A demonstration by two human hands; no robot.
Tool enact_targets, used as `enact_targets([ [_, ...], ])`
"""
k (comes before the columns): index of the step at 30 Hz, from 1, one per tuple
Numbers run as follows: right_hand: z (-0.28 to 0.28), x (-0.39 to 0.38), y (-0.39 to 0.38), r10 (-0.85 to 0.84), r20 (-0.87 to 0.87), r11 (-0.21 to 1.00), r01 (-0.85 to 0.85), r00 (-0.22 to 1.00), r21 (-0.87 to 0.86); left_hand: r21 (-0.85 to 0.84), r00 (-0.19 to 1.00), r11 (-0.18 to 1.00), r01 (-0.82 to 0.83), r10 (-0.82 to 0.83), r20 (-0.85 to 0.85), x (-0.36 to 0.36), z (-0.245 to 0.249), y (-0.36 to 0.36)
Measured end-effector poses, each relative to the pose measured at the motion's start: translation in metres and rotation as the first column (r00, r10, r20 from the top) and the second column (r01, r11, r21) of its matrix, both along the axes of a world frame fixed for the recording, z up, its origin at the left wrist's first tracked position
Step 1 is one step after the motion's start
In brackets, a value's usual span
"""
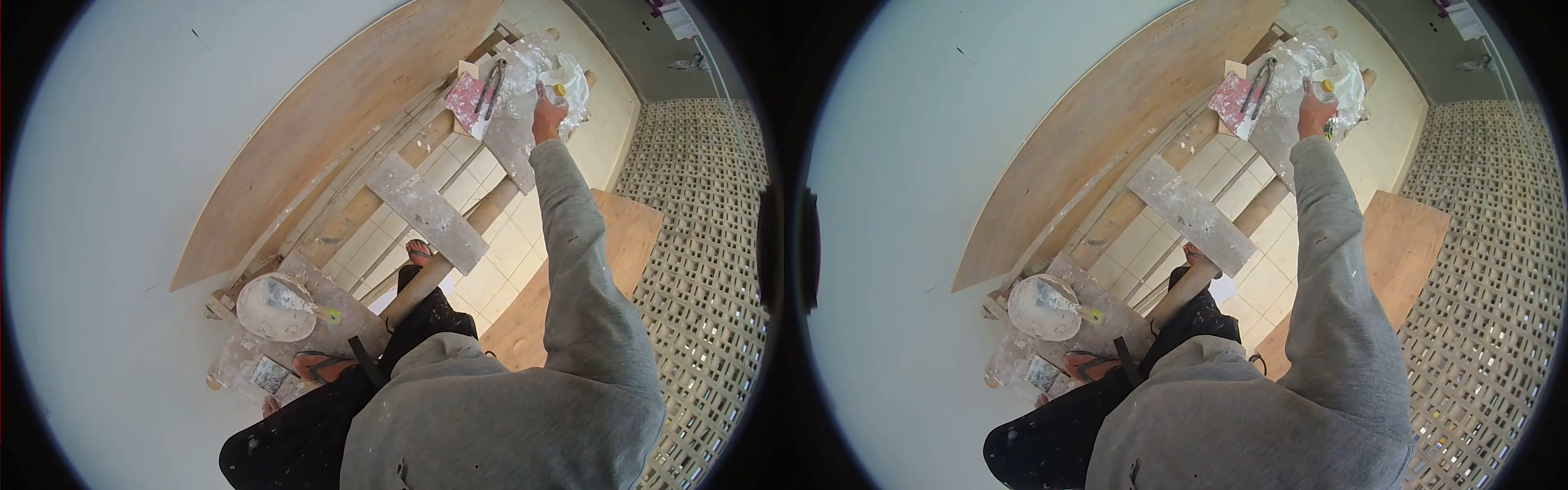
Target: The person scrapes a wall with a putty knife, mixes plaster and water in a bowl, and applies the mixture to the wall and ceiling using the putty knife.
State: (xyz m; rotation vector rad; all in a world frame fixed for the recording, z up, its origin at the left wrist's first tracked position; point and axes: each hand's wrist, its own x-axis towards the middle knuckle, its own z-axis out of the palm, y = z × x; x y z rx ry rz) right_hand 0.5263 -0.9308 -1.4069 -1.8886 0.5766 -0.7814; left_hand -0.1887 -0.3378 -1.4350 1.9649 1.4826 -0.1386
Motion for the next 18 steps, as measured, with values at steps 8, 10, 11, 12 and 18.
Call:
enact_targets([
  [8,0.054,-0.051,0.012,0.385,-0.281,0.631,-0.473,0.879,-0.615,0.181,0.948,0.983,0.027,-0.083,0.306,0.08,0.112,-0.052],
  [10,0.098,-0.108,0.086,0.544,-0.377,0.639,-0.662,0.749,-0.392,0.147,0.884,0.97,0.191,-0.235,0.403,0.131,0.138,-0.059],
  [11,0.104,-0.13,0.108,0.694,-0.349,0.523,-0.774,0.63,-0.357,0.042,0.846,0.964,0.261,-0.25,0.472,0.153,0.152,-0.063],
  [12,0.108,-0.161,0.14,0.782,-0.336,0.509,-0.849,0.525,-0.141,0.071,0.757,0.904,0.421,-0.393,0.522,0.168,0.154,-0.064],
  [18,0.096,-0.357,0.315,0.986,-0.103,-0.1,-0.963,-0.129,0.249,0.218,0.535,0.788,0.576,-0.566,0.628,0.205,0.134,-0.106],
])
